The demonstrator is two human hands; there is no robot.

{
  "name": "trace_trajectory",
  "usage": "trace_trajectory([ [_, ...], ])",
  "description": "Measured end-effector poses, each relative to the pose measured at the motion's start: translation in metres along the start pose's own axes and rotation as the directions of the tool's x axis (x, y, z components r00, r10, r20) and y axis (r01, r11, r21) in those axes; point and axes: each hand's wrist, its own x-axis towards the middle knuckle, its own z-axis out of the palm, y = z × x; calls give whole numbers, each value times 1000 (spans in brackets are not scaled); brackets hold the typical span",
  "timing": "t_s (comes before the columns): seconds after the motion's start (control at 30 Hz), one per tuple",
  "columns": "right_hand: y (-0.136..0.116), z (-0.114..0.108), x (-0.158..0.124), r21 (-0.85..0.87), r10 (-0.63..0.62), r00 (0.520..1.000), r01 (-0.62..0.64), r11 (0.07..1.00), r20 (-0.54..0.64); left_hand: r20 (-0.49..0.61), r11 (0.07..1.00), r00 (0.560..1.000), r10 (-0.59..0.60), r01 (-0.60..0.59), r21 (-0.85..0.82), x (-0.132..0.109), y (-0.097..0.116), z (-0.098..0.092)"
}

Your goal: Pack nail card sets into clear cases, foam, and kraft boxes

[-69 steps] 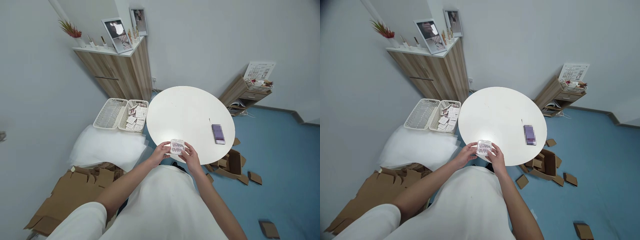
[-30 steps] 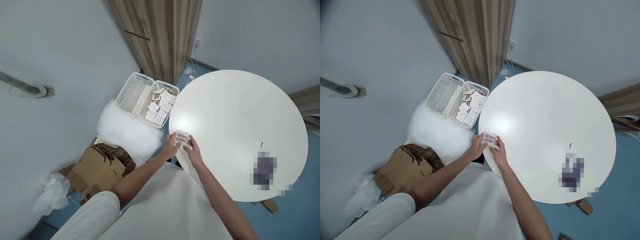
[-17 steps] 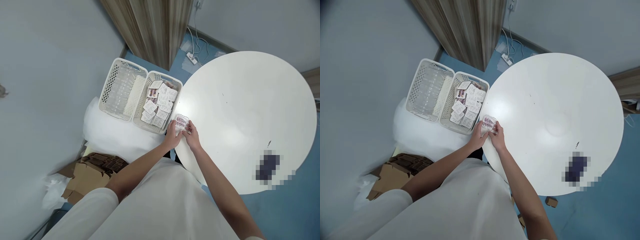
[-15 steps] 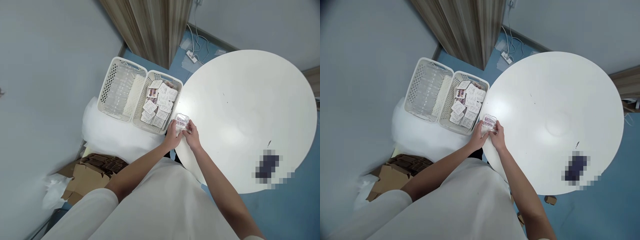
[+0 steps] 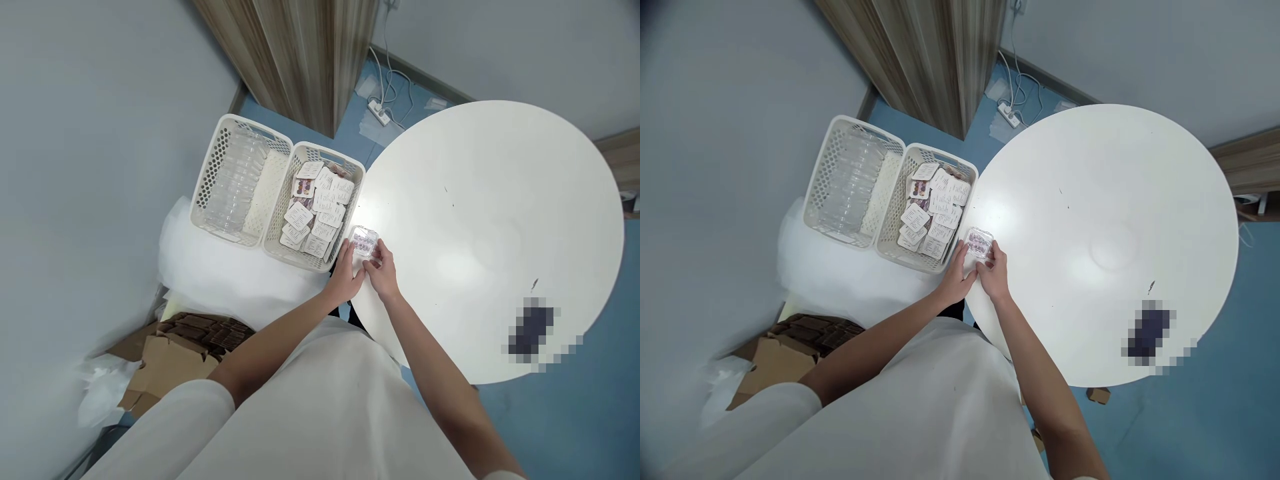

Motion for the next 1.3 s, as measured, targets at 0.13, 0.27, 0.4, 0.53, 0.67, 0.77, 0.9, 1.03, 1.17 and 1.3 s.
trace_trajectory([
  [0.13, 3, 0, 0, 21, -20, 1000, 20, 1000, -2, 9, 1000, 1000, 17, -17, 1, -1, -4, 0],
  [0.27, 4, -3, -9, 49, -33, 999, 32, 998, 13, 26, 999, 999, 27, -27, 24, -9, -8, 3],
  [0.4, 9, -13, -29, 71, -5, 999, 1, 997, 51, -11, 1000, 1000, 23, -23, 9, -26, -8, 10],
  [0.53, 16, -29, -55, 58, 7, 994, -14, 998, 108, -91, 1000, 996, 12, -14, -23, -53, -4, 20],
  [0.67, 26, -48, -83, 22, -3, 986, -1, 1000, 167, -197, 998, 980, -26, 13, -65, -94, -5, 33],
  [0.77, 38, -63, -101, 10, 9, 978, -12, 1000, 207, -231, 992, 967, -112, 95, -82, -132, -15, 43],
  [0.9, 57, -78, -123, 15, 42, 968, -47, 999, 248, -189, 954, 941, -280, 294, 53, -179, -34, 47],
  [1.03, 65, -85, -140, 20, 42, 946, -51, 999, 322, -240, 936, 917, -319, 345, 72, -206, -48, 36],
  [1.17, 61, -76, -150, 25, -18, 926, 9, 1000, 378, -361, 954, 892, -271, 299, 22, -218, -53, 22],
  [1.3, 48, -46, -156, 8, -70, 899, 73, 997, 433, -450, 974, 877, -169, 219, 62, -233, -59, 6],
])
